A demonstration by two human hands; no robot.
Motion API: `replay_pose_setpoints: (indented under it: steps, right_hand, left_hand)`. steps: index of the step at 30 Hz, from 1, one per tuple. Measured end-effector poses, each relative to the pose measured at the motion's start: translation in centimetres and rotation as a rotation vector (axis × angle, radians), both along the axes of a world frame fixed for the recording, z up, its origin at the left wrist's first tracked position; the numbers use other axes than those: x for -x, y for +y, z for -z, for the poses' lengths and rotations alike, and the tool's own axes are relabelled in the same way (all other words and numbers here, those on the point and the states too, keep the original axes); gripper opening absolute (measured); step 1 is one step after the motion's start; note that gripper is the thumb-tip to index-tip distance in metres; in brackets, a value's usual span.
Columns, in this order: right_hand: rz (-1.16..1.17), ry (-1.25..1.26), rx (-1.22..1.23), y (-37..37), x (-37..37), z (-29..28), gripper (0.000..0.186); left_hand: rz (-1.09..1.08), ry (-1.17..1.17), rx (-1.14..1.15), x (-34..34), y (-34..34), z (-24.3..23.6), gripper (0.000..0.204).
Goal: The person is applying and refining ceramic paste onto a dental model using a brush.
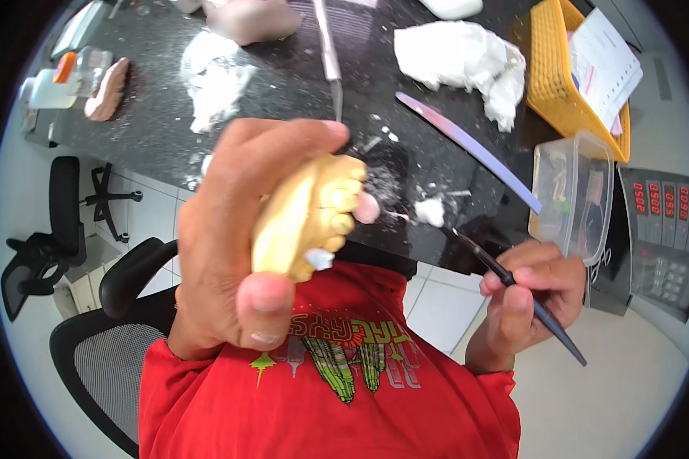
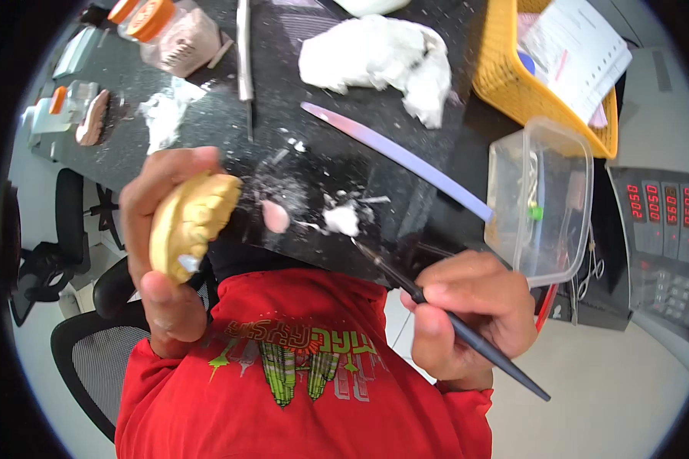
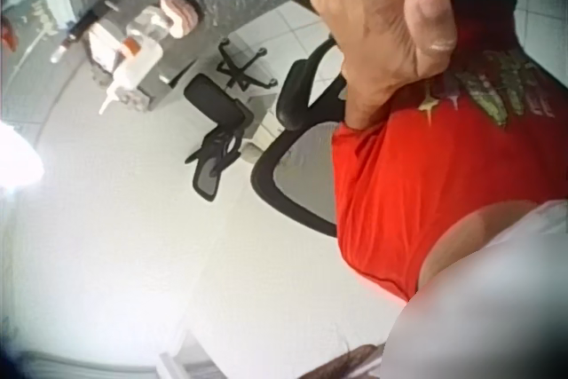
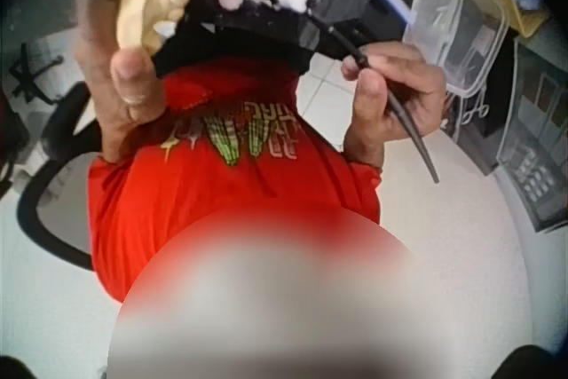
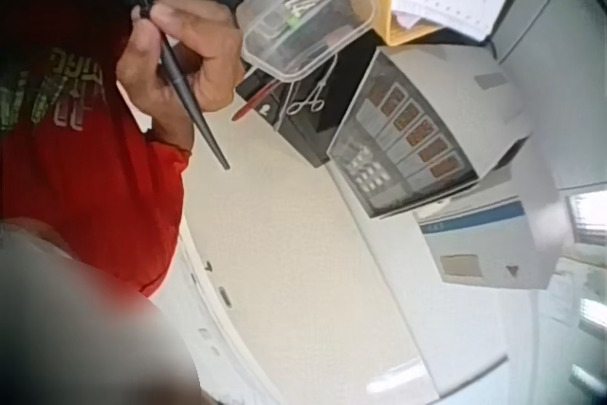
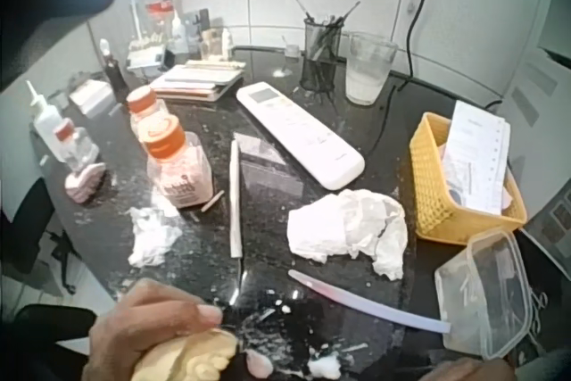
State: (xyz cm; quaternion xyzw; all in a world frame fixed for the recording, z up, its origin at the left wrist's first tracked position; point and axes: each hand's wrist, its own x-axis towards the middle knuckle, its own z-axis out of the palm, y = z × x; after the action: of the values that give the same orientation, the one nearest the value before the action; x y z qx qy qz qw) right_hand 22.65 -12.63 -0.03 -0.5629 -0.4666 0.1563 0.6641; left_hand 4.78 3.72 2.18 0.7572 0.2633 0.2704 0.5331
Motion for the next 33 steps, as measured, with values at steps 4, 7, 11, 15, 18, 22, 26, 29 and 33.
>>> replay_pose_setpoints:
  steps: [4, 7, 11, 15, 18, 22, 26, 29, 33]
  right_hand:
    - [-0.128, -0.014, -0.182, 0.4, 0.1, 0.4, 0.026]
    - [-0.245, -0.015, -0.254, 1.6, 0.6, -0.8, 0.026]
    - [-0.317, 0.014, -0.299, 3.3, 1.8, -1.1, 0.028]
    - [-0.297, -0.021, -0.335, 4.7, 2.3, -0.9, 0.028]
    - [-0.287, -0.061, -0.278, 5.1, 2.4, -0.4, 0.026]
    - [-0.257, -0.040, -0.305, 4.9, 2.3, -0.1, 0.027]
    - [-0.287, -0.105, -0.304, 5.0, 2.1, 0.0, 0.028]
    - [-0.289, -0.110, -0.303, 5.1, 2.2, -0.2, 0.028]
    - [-0.294, -0.103, -0.312, 5.3, 2.3, -0.2, 0.029]
  left_hand:
    - [0.103, -0.094, -0.325, -0.2, 2.0, 1.4, 0.082]
    - [0.078, -0.058, -0.211, -0.2, 1.6, 0.9, 0.082]
    - [0.098, -0.119, -0.285, 0.0, 2.2, 1.5, 0.079]
    - [0.144, -0.115, -0.322, 0.3, 2.6, 1.2, 0.075]
    - [0.167, -0.131, -0.333, 0.2, 2.8, 1.6, 0.074]
    - [0.156, -0.170, -0.317, 0.0, 2.7, 1.6, 0.073]
    - [0.146, -0.178, -0.342, 0.0, 2.8, 2.0, 0.074]
    - [0.157, -0.177, -0.384, -0.1, 2.8, 2.0, 0.074]
    - [0.148, -0.183, -0.382, -0.1, 2.6, 2.0, 0.074]
